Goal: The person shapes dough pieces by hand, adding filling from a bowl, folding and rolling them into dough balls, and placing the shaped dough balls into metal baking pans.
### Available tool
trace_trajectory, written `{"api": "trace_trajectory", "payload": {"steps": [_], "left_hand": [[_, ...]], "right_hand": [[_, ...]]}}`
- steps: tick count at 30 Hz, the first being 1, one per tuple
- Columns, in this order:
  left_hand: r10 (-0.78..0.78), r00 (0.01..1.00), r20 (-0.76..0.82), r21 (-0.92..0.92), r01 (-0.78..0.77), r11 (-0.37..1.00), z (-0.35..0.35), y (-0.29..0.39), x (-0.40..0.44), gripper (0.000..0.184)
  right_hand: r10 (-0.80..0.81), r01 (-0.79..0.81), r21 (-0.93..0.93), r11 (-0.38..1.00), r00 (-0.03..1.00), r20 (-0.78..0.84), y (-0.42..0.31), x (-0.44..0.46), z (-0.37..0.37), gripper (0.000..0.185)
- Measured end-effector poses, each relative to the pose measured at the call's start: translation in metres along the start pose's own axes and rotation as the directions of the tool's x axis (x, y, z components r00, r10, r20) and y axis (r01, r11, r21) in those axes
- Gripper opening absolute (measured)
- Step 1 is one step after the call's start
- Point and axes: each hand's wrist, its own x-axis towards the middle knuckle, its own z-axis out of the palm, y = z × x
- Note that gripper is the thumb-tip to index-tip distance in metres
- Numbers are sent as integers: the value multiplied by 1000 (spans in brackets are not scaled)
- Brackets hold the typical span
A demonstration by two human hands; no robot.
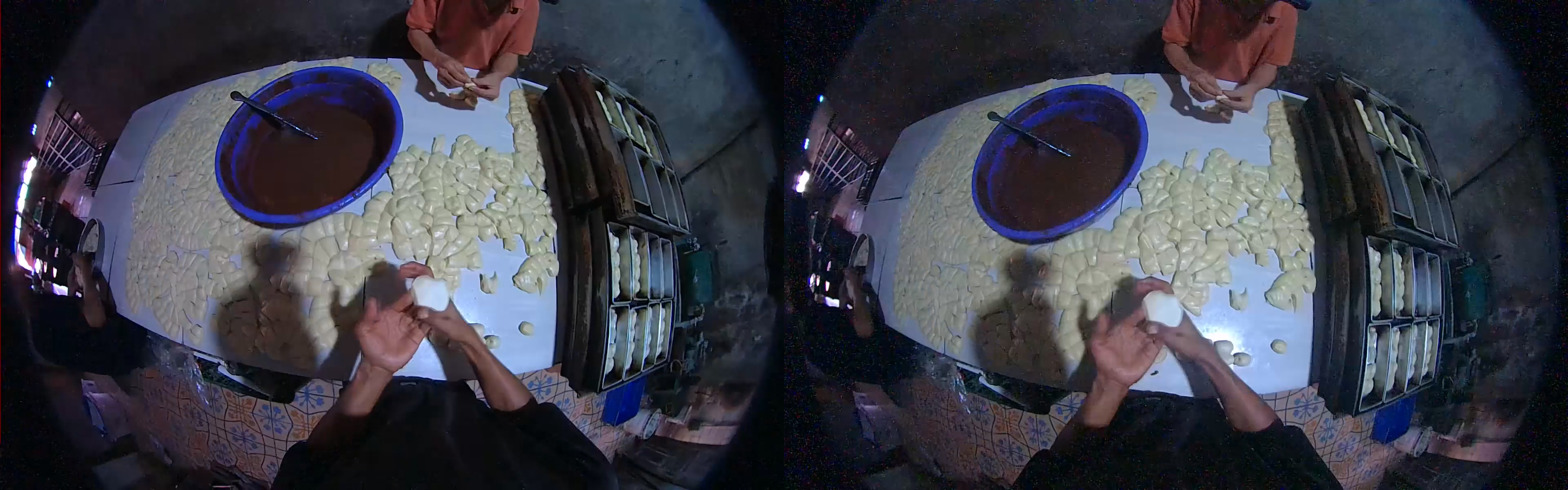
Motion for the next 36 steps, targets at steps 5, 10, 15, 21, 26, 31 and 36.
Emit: {"api": "trace_trajectory", "payload": {"steps": [5, 10, 15, 21, 26, 31, 36], "left_hand": [[321, 934, 154, 833, -298, 467, 52, 125, 101, 85], [448, 842, -301, 484, 540, -689, 66, 225, 193, 83], [469, 847, 250, 494, 305, -814, 60, 194, 163, 64], [279, 909, -309, 717, 30, 696, 59, 76, 82, 34], [586, 725, -362, 855, 8, 518, 52, 16, 37, 38], [367, 926, -85, 996, 68, 60, 29, -5, 9, 40], [288, 954, -78, 922, -41, 385, 25, -30, -2, 14]], "right_hand": [[91, -90, 114, 989, 996, -2, 19, 12, -22, 108], [143, -119, 122, 985, 968, -205, 24, 25, -29, 99], [108, -67, 192, 979, 971, -215, 46, 26, -38, 80], [406, -174, 688, 705, 894, -190, 26, 37, -12, 40], [236, -228, 76, 971, 846, -478, 6, 6, 3, 30], [-283, 97, -681, 726, 944, -168, -30, -36, 0, 30], [-359, 166, -428, 889, 831, -424, -32, -64, -6, 21]]}}
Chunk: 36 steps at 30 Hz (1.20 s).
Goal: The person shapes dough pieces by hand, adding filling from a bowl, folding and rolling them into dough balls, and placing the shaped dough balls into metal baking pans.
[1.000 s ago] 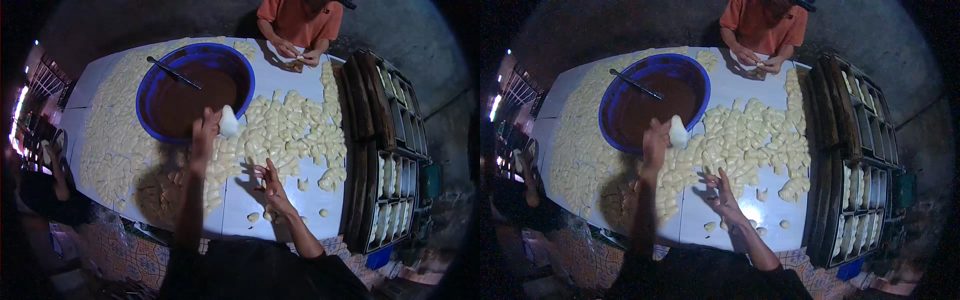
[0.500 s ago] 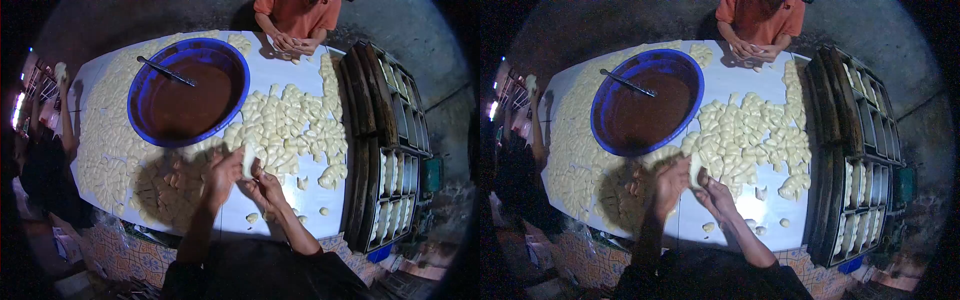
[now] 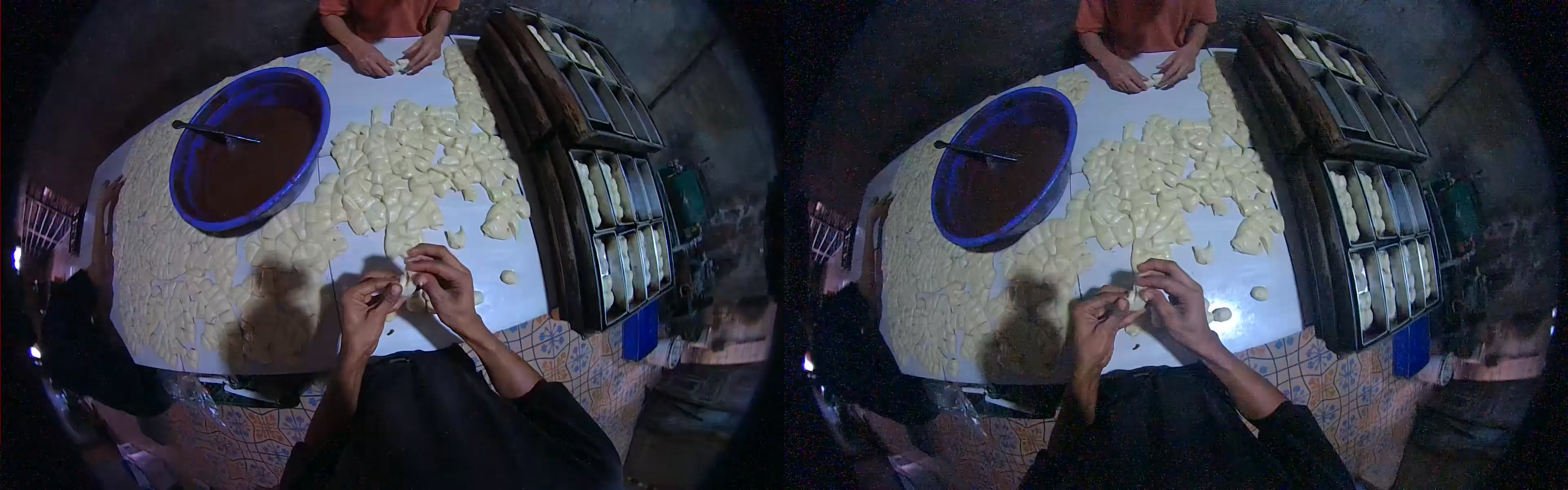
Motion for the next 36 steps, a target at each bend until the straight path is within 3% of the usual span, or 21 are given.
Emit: {"api": "trace_trajectory", "payload": {"steps": [3, 4, 6, 7, 8, 10, 11, 12, 14, 15, 16, 18, 20, 21, 22, 25, 27, 30, 33, 34, 36], "left_hand": [[-155, 987, -33, 183, 159, 970, 8, -6, -6, 12], [-172, 985, -17, 186, 173, 967, 17, -8, -10, 12], [-83, 995, -49, 218, 91, 972, 31, -16, -17, 14], [-138, 990, 36, 357, 116, 927, 22, -28, -17, 16], [-155, 986, 56, 360, 125, 925, 24, -34, -20, 16], [102, 967, 233, 375, -186, 908, 32, -41, -24, 31], [-28, 968, 249, 345, -61, 937, 31, -42, -25, 42], [-34, 966, 257, 344, -59, 937, 33, -47, -27, 42], [31, 887, 460, -21, -23, 999, 33, -59, -30, 45], [-28, 889, 457, 0, 31, 1000, 32, -52, -30, 47], [-33, 884, 467, 6, 34, 999, 30, -53, -24, 47], [173, 902, 396, 336, -317, 887, 25, -64, -11, 38], [46, 911, 409, 755, -366, 544, 24, -58, 3, 48], [74, 870, 487, 782, -472, 407, 18, -67, 9, 55], [92, 822, 563, 785, -566, 253, 16, -72, 14, 62], [-27, 823, 567, 820, -561, 118, 10, -81, 10, 80], [-20, 791, 612, 786, -611, -93, 15, -83, 8, 88], [-48, 809, 586, 787, -582, -203, 16, -102, 14, 84], [0, 725, 689, 692, -657, -300, 11, -112, 20, 73], [-16, 693, 721, 643, -677, -358, 12, -116, 22, 70], [-35, 627, 778, 572, -732, -371, 9, -120, 32, 59]], "right_hand": [[-64, 134, -272, 953, 966, 252, -19, -15, -5, 24], [-54, 121, -283, 951, 971, 233, -15, -25, -12, 24], [361, -329, -235, 915, 926, 110, -12, -43, -25, 22], [414, -395, -187, 899, 908, 71, -17, -49, -27, 32], [420, -405, -187, 895, 906, 45, -16, -54, -27, 32], [287, -307, -158, 938, 948, -138, -8, -65, -29, 47], [404, -396, -154, 905, 915, 17, 5, -75, -46, 57], [722, -773, 91, 628, 622, 303, -3, -74, -62, 51], [623, -881, 180, 438, 442, 646, -1, -86, -84, 49], [649, -793, 80, 604, 548, 527, -4, -85, -88, 45], [494, -480, -126, 868, 810, 317, 6, -86, -93, 44], [442, -384, -336, 860, 890, 114, 30, -67, -117, 43], [485, -471, -207, 857, 874, 18, 63, -54, -133, 43], [618, -571, -252, 781, 764, 182, 69, -51, -142, 43], [525, -462, -268, 845, 813, 252, 78, -54, -144, 46], [459, -456, -63, 888, 886, 63, 84, -68, -143, 47], [389, -257, -516, 817, 906, 165, 77, -69, -147, 49], [423, -220, -544, 810, 861, 281, 66, -66, -141, 49], [319, 19, -728, 685, 891, 324, 47, -70, -135, 58], [205, 284, -828, 483, 883, 422, 25, -63, -128, 65], [137, 462, -768, 443, 812, 567, 35, -65, -125, 62]]}}
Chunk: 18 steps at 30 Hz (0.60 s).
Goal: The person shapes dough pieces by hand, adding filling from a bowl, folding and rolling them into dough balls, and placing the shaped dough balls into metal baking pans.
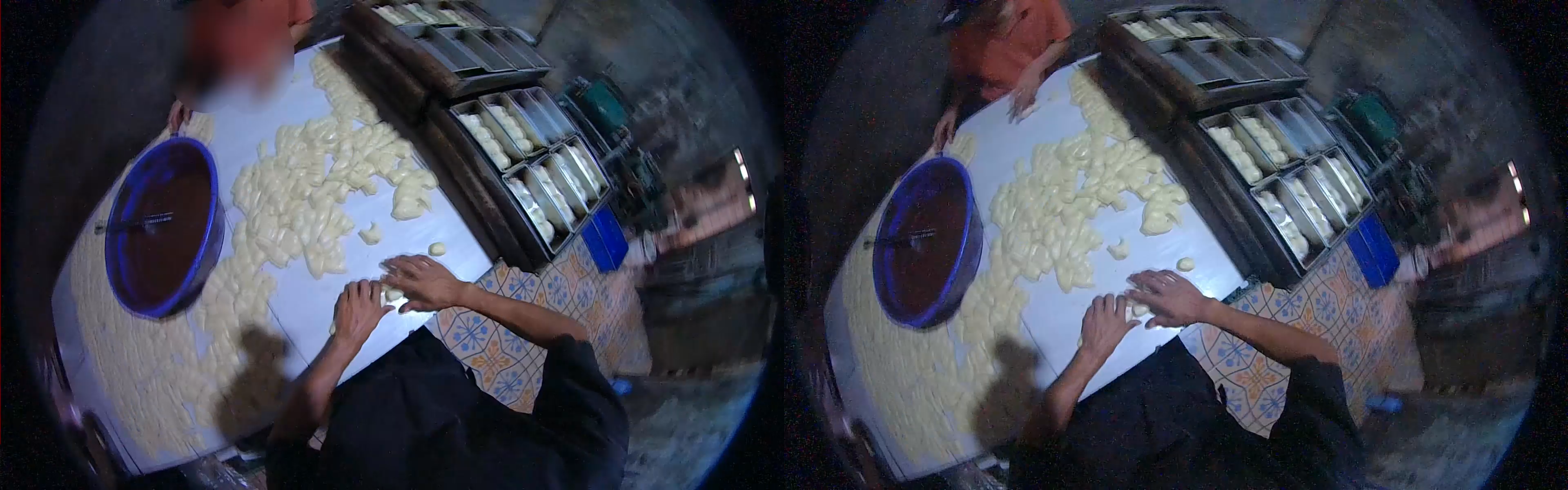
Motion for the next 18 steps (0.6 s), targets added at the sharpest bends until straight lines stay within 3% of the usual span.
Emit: {"api": "trace_trajectory", "payload": {"steps": [2, 3, 5, 6, 7, 8, 9, 10, 12, 13, 15, 16, 17, 18], "left_hand": [[24, 1000, -9, -44, -24, 999, 7, -4, 10, 53], [22, 996, 85, -84, -15, 996, 1, -6, 14, 49], [107, 992, 72, -408, -69, 911, 11, -28, 22, 38], [50, 968, 245, -547, 96, 832, -13, -28, 29, 34], [-4, 809, 588, -622, 455, 637, -40, -25, 45, 32], [86, 779, 622, -695, 498, 519, -28, -28, 44, 31], [179, 744, 643, -740, 544, 397, -16, -33, 43, 31], [229, 596, 770, -638, 734, 235, -36, -22, 52, 33], [309, 606, 733, -675, 705, 216, -63, 0, 79, 39], [309, 613, 727, -683, 693, 233, -77, 12, 100, 39], [399, 698, 595, -790, 599, 130, -98, 42, 153, 43], [447, 763, 468, -884, 406, 232, -103, 54, 192, 45], [469, 812, 346, -919, 194, 343, -105, 67, 233, 47], [478, 821, 313, -881, 64, 468, -124, 88, 275, 48]], "right_hand": [[31, -31, 12, 999, 1000, -4, 19, -2, 50, 61], [75, -76, 89, 993, 997, 22, 17, 3, 55, 58], [170, -171, 224, 959, 985, 24, 15, 7, 50, 53], [225, -215, 298, 930, 974, 2, 7, 5, 48, 51], [343, -309, 527, 792, 939, 35, -2, -6, 55, 48], [430, -355, 718, 598, 899, 86, -2, -12, 59, 46], [457, -473, 831, 292, 832, 313, -4, -20, 41, 46], [390, -554, 831, -42, 757, 524, -12, -35, 17, 46], [365, -363, 882, -302, 810, 459, -11, -67, -5, 48], [414, -289, 915, -280, 824, 387, -1, -84, -20, 48], [519, -224, 951, -214, 798, 305, 17, -112, -82, 52], [536, -192, 978, -77, 819, 203, 42, -130, -101, 54], [649, -289, 948, 132, 748, 138, 68, -144, -122, 48], [703, -252, 948, 192, 710, 47, 84, -155, -156, 48]]}}
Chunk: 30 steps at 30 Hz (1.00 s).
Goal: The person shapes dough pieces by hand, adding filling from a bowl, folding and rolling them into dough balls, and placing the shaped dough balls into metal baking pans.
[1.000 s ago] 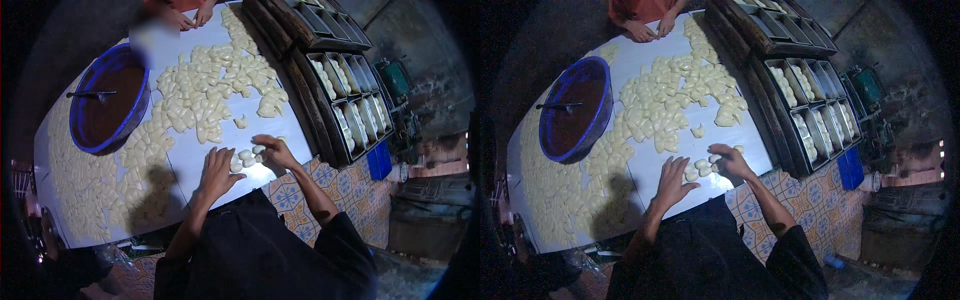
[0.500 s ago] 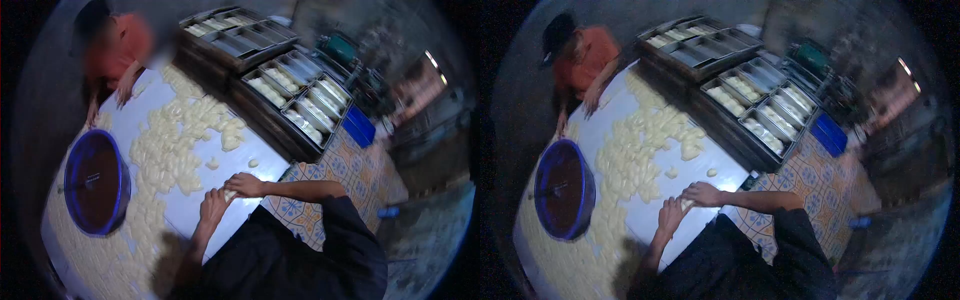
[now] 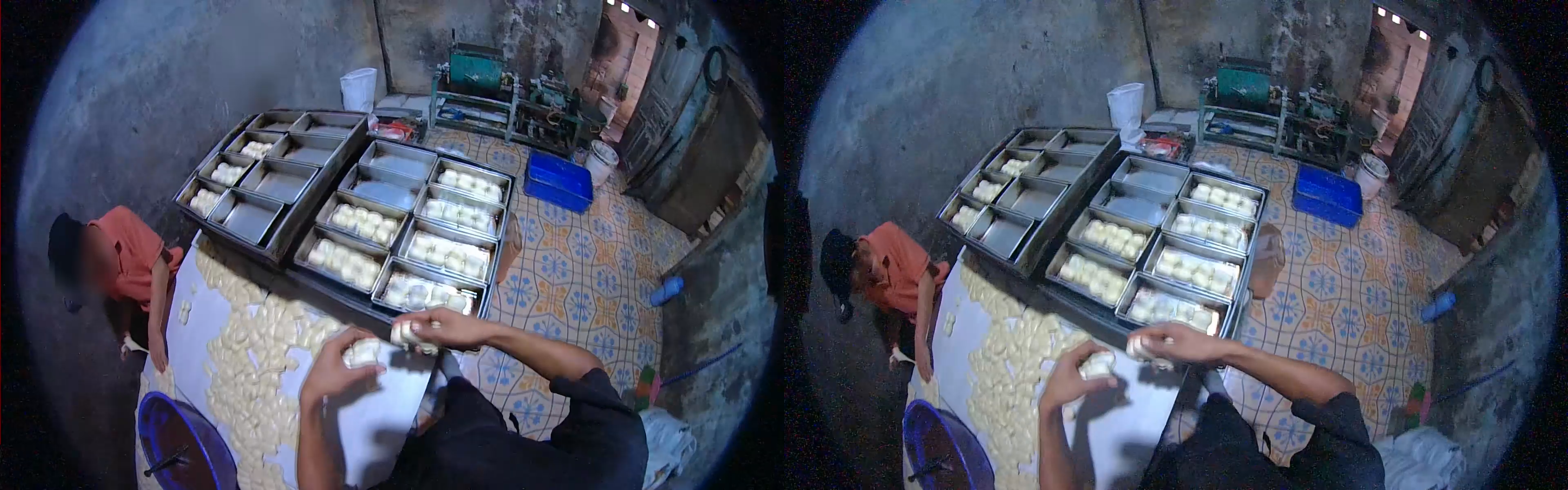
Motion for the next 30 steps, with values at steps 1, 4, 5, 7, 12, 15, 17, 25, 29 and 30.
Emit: {"api": "trace_trajectory", "payload": {"steps": [1, 4, 5, 7, 12, 15, 17, 25, 29, 30], "left_hand": [[96, 995, -25, -2, -96, 995, -12, 3, 45, 49], [182, 983, -6, 145, -179, 973, -53, 14, 181, 55], [196, 979, -47, 257, -178, 950, -64, 16, 222, 54], [270, 963, -1, 423, -245, 873, -83, 12, 294, 50], [92, 973, 214, 672, -214, 709, -103, -62, 403, 57], [262, 943, 203, 678, -329, 657, -99, -95, 408, 61], [159, 960, 229, 576, -265, 774, -103, -74, 401, 65], [250, 968, 31, 491, -233, 839, -96, -70, 384, 59], [194, 980, 37, 668, -168, 725, -84, -61, 363, 48], [112, 991, 80, 729, -135, 671, -79, -65, 359, 46]], "right_hand": [[36, -41, -73, 996, 997, -69, -18, 11, -35, 43], [-260, 160, -344, 925, 929, -265, -20, 69, -129, 44], [-284, 147, -411, 900, 912, -295, -23, 89, -157, 45], [-319, 90, -537, 839, 880, -351, -24, 125, -200, 47], [-115, -154, -666, 730, 933, -341, 5, 207, -242, 61], [-77, -178, -759, 626, 955, -287, 25, 215, -240, 65], [-84, -151, -769, 622, 963, -257, 19, 211, -243, 59], [-161, -113, -826, 552, 958, -239, 11, 204, -241, 43], [-253, -95, -841, 532, 931, -265, 21, 208, -238, 41], [-257, -84, -841, 535, 932, -256, 15, 206, -234, 45]]}}
